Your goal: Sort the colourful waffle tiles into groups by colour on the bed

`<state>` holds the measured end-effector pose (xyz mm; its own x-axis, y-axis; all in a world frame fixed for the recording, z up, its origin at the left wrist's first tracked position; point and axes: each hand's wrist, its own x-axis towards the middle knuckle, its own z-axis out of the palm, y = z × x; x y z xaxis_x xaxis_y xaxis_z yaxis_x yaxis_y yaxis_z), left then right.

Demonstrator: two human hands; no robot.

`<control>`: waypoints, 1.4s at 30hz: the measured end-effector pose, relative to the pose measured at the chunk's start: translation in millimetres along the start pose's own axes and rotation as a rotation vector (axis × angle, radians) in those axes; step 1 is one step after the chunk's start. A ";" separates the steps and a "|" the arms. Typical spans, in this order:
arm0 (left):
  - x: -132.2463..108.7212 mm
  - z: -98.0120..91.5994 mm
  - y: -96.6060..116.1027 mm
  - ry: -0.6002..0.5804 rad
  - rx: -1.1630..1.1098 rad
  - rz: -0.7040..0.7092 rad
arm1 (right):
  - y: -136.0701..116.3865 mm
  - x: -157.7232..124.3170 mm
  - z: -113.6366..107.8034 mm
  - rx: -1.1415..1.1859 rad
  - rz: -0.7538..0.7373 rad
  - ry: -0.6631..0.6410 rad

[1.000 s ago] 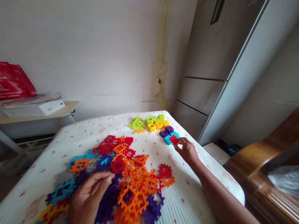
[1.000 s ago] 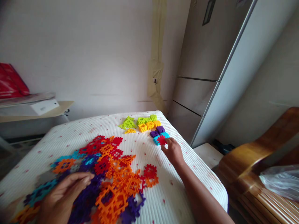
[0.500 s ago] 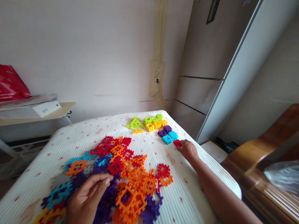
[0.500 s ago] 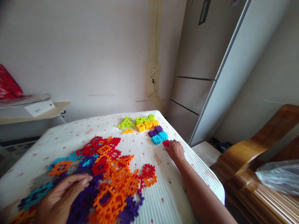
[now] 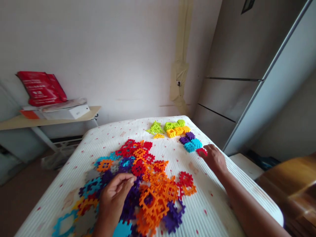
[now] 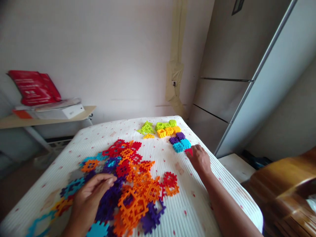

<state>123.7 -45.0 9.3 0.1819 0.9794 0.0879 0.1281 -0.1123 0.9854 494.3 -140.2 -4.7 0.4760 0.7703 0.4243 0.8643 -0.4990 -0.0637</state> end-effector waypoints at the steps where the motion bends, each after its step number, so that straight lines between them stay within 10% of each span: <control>1: 0.0 0.1 -0.1 0.001 0.000 0.006 | -4.4 1.0 -0.8 0.042 -0.053 0.042; 9: 3.4 -2.5 -3.2 0.013 0.112 0.102 | -99.4 24.5 10.3 0.497 -0.503 -0.067; 18: 5.2 -6.4 -7.7 0.019 0.208 0.170 | -205.3 73.6 51.5 0.306 -0.661 -0.251; 30: 4.2 -6.4 -8.2 0.012 0.208 0.172 | -191.4 80.1 39.2 0.597 -0.479 -0.360; 36: 0.7 3.1 -5.2 -0.040 0.015 0.036 | -171.7 35.9 0.7 1.334 -0.485 -0.748; 42: -4.3 8.9 1.7 -0.134 -0.014 0.001 | -180.3 -15.6 -37.4 1.243 -0.681 -0.712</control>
<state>131.8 -50.9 9.3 0.3109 0.9479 0.0700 0.1139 -0.1102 0.9874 324.9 -77.0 33.9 -0.3727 0.9037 0.2110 0.3576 0.3497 -0.8659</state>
